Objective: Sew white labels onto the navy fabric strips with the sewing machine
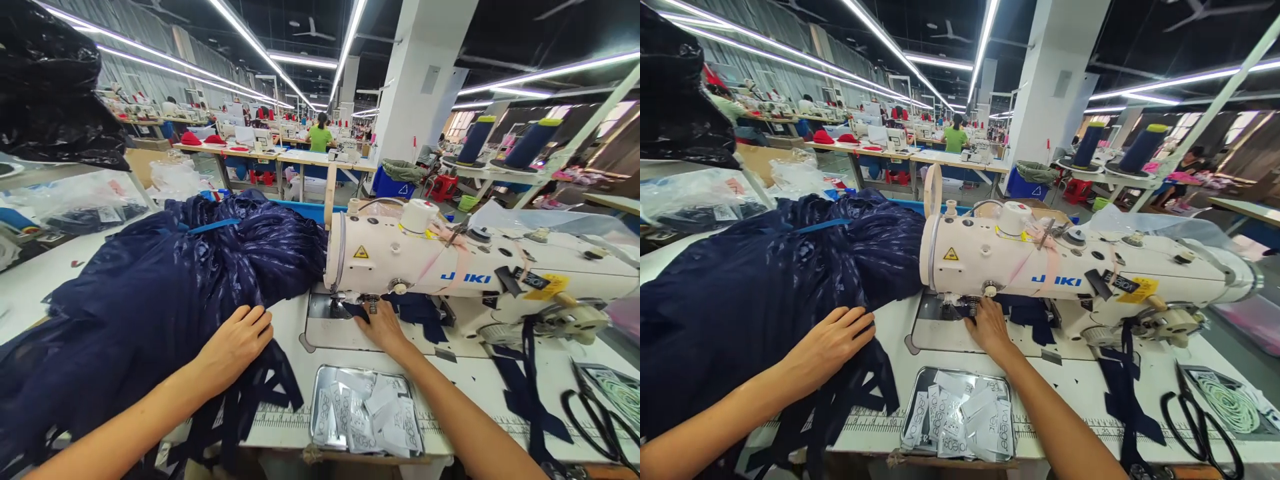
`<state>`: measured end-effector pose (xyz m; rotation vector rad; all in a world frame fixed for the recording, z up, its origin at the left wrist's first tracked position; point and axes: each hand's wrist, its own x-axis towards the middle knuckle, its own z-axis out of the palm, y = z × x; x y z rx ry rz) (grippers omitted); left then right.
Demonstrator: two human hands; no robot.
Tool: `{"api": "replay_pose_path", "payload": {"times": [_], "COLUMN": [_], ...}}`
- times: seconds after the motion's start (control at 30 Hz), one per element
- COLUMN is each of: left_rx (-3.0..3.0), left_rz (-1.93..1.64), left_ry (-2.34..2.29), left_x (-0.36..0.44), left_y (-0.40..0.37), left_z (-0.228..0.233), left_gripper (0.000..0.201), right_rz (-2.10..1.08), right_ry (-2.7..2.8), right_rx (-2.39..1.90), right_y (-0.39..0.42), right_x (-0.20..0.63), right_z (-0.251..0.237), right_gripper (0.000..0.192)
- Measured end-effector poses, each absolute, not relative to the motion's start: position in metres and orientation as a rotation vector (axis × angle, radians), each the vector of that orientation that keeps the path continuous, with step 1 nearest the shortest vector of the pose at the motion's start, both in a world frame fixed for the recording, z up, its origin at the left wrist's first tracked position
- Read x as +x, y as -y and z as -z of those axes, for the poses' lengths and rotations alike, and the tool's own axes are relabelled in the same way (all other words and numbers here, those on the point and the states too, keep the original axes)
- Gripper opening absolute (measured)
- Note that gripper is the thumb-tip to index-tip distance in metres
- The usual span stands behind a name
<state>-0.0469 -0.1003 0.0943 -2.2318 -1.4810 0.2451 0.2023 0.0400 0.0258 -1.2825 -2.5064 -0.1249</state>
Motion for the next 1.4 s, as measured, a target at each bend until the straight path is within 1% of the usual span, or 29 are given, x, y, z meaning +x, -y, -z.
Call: {"api": "replay_pose_path", "payload": {"times": [0.17,0.33,0.47,0.63,0.77,0.87,1.0,1.03,1.13,1.2,1.23,1.3,1.4], "left_rx": [-2.305,-2.238,-2.259,-2.254,-2.279,-2.305,-2.554,-2.625,-2.645,-2.579,-2.567,-2.597,-2.655], "left_rz": [-0.235,-0.291,-0.261,-0.102,0.106,0.258,0.442,0.585,1.276,1.649,1.746,1.788,1.694], "left_ry": [1.512,1.554,1.413,1.224,1.213,1.235,1.357,1.434,1.865,2.103,2.170,2.219,2.233], "left_x": [-0.051,-0.061,-0.063,-0.065,-0.062,-0.048,-0.016,-0.008,0.011,0.018,0.019,0.019,0.017], "left_y": [0.104,0.105,0.106,0.112,0.121,0.121,0.093,0.081,0.041,0.020,0.012,0.006,0.008], "left_z": [-0.101,-0.108,-0.102,-0.085,-0.084,-0.088,-0.088,-0.086,-0.073,-0.062,-0.057,-0.047,-0.038], "left_gripper": [0.026,0.030,0.039,0.027,0.023,0.024,0.028,0.027,0.021,0.017,0.015,0.013,0.012], "right_rz": [0.136,0.171,0.178,0.186,0.193,0.140,0.016,-0.014,-0.090,-0.135,-0.160,-0.209,-0.253], "right_ry": [2.581,2.663,2.688,2.663,2.656,2.656,2.592,2.569,2.523,2.521,2.530,2.559,2.656], "right_rx": [-1.241,-1.257,-1.247,-1.192,-1.071,-1.020,-1.007,-1.007,-0.988,-0.949,-0.924,-0.869,-0.791], "right_y": [-0.039,-0.037,-0.035,-0.029,-0.024,-0.022,-0.017,-0.015,-0.006,0.003,0.007,0.017,0.031], "right_x": [0.206,0.205,0.202,0.204,0.213,0.223,0.242,0.246,0.257,0.261,0.262,0.260,0.249], "right_z": [-0.026,-0.029,-0.035,-0.038,-0.037,-0.039,-0.048,-0.050,-0.057,-0.060,-0.061,-0.062,-0.062], "right_gripper": [0.020,0.021,0.024,0.027,0.024,0.028,0.028,0.025,0.011,0.010,0.011,0.012,0.009]}}
